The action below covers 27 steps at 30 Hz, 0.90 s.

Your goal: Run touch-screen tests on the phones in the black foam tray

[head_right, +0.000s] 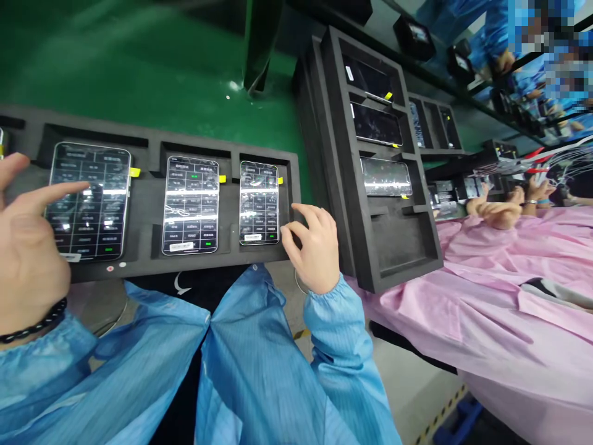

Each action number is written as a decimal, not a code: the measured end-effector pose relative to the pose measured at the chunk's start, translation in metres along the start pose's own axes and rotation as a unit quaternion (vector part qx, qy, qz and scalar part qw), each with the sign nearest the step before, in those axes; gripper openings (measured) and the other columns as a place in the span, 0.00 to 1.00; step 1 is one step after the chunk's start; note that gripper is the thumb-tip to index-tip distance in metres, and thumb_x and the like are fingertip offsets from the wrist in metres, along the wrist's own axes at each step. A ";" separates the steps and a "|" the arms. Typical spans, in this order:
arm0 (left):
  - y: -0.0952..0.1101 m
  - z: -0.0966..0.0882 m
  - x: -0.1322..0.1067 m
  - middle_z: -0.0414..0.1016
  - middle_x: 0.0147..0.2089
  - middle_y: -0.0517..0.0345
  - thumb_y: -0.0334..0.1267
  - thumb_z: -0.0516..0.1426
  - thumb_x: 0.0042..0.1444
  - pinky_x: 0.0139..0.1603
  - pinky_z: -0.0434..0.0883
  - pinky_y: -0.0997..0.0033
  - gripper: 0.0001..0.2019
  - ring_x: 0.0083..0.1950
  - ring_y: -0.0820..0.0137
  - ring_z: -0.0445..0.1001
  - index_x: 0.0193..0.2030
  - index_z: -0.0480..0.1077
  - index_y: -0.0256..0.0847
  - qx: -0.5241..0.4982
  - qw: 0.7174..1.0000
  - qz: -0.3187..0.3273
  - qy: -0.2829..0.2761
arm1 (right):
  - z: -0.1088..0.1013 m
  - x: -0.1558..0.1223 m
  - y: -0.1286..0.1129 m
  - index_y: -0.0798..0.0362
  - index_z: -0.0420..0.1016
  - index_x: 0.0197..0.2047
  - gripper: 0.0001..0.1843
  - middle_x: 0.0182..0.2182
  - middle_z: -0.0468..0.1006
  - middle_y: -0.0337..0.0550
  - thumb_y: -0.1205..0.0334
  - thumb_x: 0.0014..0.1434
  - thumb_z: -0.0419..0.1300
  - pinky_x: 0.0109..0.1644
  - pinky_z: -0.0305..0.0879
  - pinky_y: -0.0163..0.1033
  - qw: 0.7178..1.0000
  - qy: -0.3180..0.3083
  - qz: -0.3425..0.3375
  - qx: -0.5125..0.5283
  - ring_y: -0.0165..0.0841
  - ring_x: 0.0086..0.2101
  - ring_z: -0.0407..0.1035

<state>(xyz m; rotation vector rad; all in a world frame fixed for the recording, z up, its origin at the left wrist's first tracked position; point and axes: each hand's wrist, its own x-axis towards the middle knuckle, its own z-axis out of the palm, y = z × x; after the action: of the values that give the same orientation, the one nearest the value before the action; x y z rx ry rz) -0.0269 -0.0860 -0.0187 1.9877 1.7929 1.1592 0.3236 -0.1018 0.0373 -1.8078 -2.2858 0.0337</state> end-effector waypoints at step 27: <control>0.038 0.028 0.082 0.54 0.76 0.43 0.43 0.44 0.72 0.75 0.43 0.28 0.20 0.79 0.47 0.45 0.62 0.69 0.39 0.055 0.957 0.227 -0.170 | 0.053 0.058 0.023 0.48 0.70 0.64 0.23 0.73 0.54 0.52 0.50 0.71 0.51 0.71 0.55 0.61 0.995 0.029 0.010 0.090 0.49 0.69 0.53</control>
<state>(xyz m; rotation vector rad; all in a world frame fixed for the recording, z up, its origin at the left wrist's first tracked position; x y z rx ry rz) 0.0154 -0.0106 0.0197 2.5678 1.2940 0.7601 0.3235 -0.0337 -0.0085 -1.7176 -2.1498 0.1831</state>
